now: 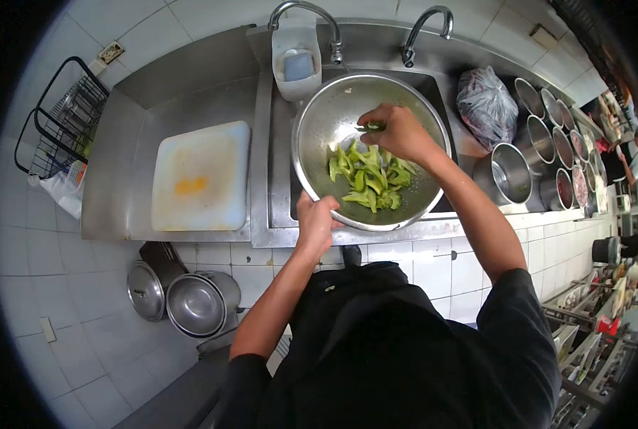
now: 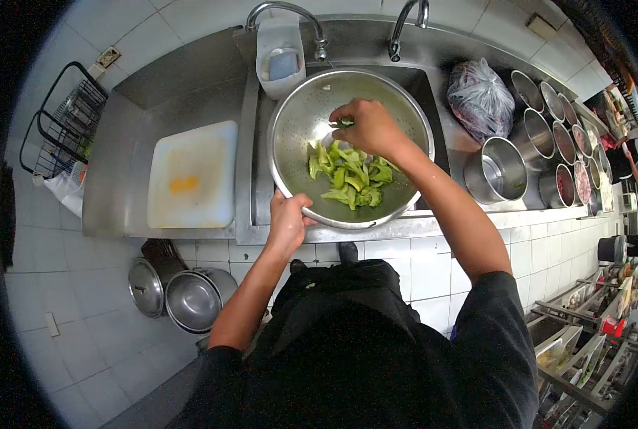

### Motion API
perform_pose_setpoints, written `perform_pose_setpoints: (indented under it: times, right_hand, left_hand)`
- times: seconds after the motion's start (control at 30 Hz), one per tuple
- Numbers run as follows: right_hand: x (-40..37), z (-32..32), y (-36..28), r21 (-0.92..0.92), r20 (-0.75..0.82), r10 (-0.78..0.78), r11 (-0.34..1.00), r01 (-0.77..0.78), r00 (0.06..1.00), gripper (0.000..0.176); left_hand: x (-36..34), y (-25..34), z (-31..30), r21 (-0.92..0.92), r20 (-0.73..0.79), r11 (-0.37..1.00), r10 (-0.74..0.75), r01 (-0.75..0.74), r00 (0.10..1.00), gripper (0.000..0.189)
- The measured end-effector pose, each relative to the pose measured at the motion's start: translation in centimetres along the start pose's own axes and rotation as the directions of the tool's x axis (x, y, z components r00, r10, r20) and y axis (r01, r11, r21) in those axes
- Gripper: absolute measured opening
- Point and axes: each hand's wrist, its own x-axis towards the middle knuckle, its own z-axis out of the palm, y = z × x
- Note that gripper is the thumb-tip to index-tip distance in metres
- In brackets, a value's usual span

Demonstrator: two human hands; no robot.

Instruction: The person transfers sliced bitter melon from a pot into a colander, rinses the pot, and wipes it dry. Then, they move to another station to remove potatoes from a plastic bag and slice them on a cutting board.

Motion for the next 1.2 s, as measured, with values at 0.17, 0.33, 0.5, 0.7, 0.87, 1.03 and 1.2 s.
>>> perform_pose_setpoints:
  times: [0.17,0.33,0.5,0.7,0.87,1.03,1.2]
  right_hand:
    - [-6.3,2.7,-1.1,-0.452,-0.112,-0.033,0.892,-0.022,0.993,0.066]
    - [-2.1,5.4,8.5,-0.483,-0.057,0.15,0.861,-0.159,0.987,0.077]
    - [0.5,1.5,8.1,-0.259,-0.106,0.075,0.961,-0.1,0.992,0.073]
    - [-4.8,2.3,-0.1,-0.425,-0.048,0.285,0.862,-0.278,0.957,0.121]
    - [0.3,8.1,9.0,-0.198,0.112,0.14,0.973,-0.117,0.984,0.093]
    - [-2.8,4.7,4.3,-0.184,0.201,0.028,0.983,0.01,0.979,0.056]
    - [-9.4,-4.5,5.2,0.014,-0.457,0.133,0.99,-0.142,0.88,0.02]
  left_hand:
    - [-0.9,1.8,0.8,-0.077,-0.022,0.996,0.034,-0.036,0.999,0.046]
    - [-1.2,-0.1,1.0,0.004,0.05,1.0,0.012,-0.012,0.999,0.048]
    - [-1.2,0.0,2.1,-0.015,0.052,0.999,-0.045,0.046,0.998,0.05]
    - [-1.4,0.5,2.7,-0.043,0.064,0.999,-0.008,0.011,0.998,0.05]
    - [-0.3,-1.9,2.4,0.045,0.087,0.999,0.0,-0.004,0.996,0.043]
    - [0.0,-1.5,1.7,-0.045,-0.015,0.997,-0.061,0.061,0.998,0.044]
    - [-1.0,0.4,-2.8,-0.034,-0.006,0.998,-0.046,0.045,0.999,0.044]
